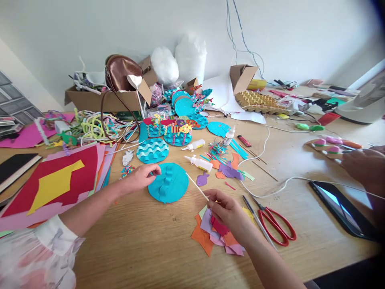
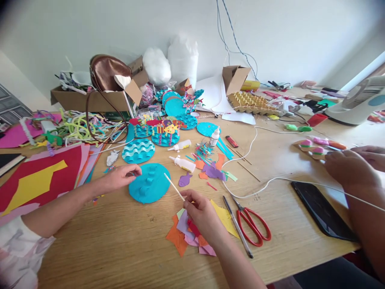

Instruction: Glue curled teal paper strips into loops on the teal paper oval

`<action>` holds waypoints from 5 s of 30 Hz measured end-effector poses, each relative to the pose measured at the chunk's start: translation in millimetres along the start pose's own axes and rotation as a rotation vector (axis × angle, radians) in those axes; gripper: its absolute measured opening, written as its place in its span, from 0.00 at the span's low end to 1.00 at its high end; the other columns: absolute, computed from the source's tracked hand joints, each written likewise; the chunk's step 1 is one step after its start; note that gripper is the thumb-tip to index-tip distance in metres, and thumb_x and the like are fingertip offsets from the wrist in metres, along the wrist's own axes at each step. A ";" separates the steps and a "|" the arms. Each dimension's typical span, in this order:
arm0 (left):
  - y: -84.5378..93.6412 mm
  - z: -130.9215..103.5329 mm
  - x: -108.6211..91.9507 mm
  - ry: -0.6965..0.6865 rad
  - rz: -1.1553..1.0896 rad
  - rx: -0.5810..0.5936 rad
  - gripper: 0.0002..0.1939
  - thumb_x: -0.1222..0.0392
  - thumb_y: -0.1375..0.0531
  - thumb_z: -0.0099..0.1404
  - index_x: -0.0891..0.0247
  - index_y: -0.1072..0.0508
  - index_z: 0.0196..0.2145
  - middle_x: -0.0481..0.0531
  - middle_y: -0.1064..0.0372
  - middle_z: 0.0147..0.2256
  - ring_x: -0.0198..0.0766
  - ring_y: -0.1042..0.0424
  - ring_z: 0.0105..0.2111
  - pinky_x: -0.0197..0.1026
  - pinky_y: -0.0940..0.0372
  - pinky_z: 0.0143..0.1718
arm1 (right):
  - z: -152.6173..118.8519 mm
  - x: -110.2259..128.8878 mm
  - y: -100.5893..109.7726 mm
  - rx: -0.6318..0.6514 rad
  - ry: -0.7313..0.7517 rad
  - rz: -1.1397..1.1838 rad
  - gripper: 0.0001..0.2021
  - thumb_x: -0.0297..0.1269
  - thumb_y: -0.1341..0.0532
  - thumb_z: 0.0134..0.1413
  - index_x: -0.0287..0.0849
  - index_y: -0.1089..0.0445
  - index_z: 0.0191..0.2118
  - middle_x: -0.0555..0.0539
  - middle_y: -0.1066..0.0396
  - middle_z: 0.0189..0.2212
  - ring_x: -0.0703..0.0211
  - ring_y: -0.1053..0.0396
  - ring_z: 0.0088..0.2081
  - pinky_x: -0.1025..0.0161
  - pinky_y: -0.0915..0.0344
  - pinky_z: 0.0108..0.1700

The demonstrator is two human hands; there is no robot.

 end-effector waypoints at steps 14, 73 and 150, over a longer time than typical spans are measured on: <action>-8.0 68.6 9.5 -0.060 0.285 0.035 0.18 0.71 0.47 0.52 0.65 0.30 0.41 0.56 0.32 0.41 0.43 0.33 0.42 0.43 0.39 0.44 | 24.2 -4.5 -24.0 0.000 -0.123 0.296 0.14 0.39 0.44 0.44 0.41 0.32 0.39 0.45 0.33 0.40 0.65 0.32 0.30 0.73 0.59 0.18; -16.5 -29.8 7.0 -0.213 0.300 0.075 0.18 0.71 0.54 0.62 0.60 0.33 0.45 0.53 0.33 0.44 0.39 0.35 0.45 0.41 0.40 0.47 | 74.0 22.8 -48.4 0.084 0.141 -1.031 0.07 0.29 0.46 0.50 0.40 0.34 0.36 0.44 0.31 0.36 0.58 0.34 0.37 0.66 0.46 0.33; 56.8 -41.8 -53.7 0.046 0.215 -0.151 0.11 0.60 0.52 0.62 0.64 0.32 0.30 0.48 0.32 0.28 0.34 0.33 0.30 0.35 0.41 0.31 | 35.7 69.4 53.3 -0.352 0.559 0.105 0.05 0.38 0.46 0.52 0.44 0.37 0.34 0.55 0.36 0.23 0.68 0.37 0.25 0.69 0.40 0.29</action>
Point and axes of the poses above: each hand's wrist, its own z-axis towards the middle knuckle, its own y-axis out of the back of the hand, x = y × z, the point moved 4 cm from there along z, towards the middle knuckle
